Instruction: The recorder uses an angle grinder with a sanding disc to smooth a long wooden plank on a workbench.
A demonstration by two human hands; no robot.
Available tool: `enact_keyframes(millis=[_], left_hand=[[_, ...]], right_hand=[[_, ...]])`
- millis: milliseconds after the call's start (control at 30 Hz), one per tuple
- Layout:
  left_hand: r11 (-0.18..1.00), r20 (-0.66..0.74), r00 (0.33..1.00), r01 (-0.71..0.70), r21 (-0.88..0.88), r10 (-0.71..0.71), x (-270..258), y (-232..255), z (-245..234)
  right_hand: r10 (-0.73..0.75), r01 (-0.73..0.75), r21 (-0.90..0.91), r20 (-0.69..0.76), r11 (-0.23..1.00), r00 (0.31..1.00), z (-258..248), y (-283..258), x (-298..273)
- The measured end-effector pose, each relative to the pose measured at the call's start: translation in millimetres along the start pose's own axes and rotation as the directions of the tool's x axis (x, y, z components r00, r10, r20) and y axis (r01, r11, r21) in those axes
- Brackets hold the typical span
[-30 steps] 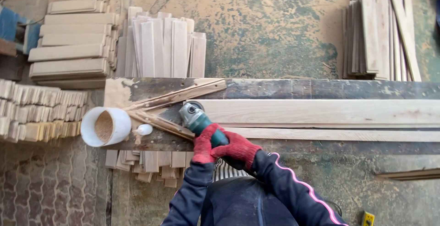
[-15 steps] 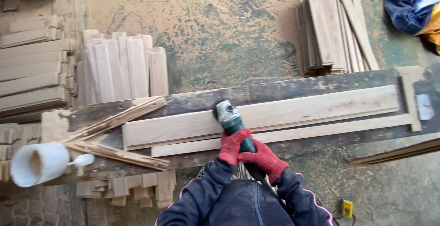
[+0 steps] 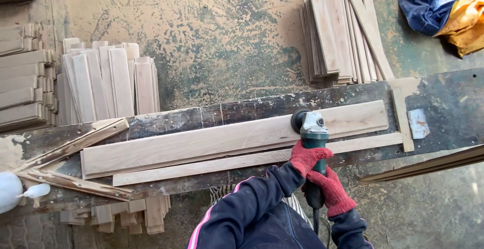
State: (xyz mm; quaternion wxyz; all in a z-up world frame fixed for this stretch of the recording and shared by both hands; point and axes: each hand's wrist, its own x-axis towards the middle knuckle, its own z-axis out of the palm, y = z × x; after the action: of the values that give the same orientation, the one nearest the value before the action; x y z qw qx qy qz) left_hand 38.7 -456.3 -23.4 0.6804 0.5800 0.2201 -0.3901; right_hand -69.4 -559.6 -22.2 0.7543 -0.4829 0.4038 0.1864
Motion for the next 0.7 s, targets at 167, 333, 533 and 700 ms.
enact_keyframes(millis=[167,333,533,700], left_hand=[[0.944,0.050,0.995,-0.070,-0.322,0.091,-19,6,-40],[0.928,-0.100,0.995,-0.030,-0.371,-0.008,-55,14,-93],[0.917,-0.168,0.985,-0.040,-0.398,-0.030,-59,21,-105],[0.941,-0.050,0.991,-0.134,-0.310,0.124,-19,14,-55]], right_hand=[[-0.009,0.021,-0.132,0.091,0.991,0.996,30,3,5],[0.092,-0.018,-0.313,0.224,0.950,0.970,83,-5,1],[0.140,0.003,-0.474,0.265,0.881,0.954,102,-23,-5],[0.103,-0.070,-0.205,0.155,0.976,0.982,49,-7,11]])
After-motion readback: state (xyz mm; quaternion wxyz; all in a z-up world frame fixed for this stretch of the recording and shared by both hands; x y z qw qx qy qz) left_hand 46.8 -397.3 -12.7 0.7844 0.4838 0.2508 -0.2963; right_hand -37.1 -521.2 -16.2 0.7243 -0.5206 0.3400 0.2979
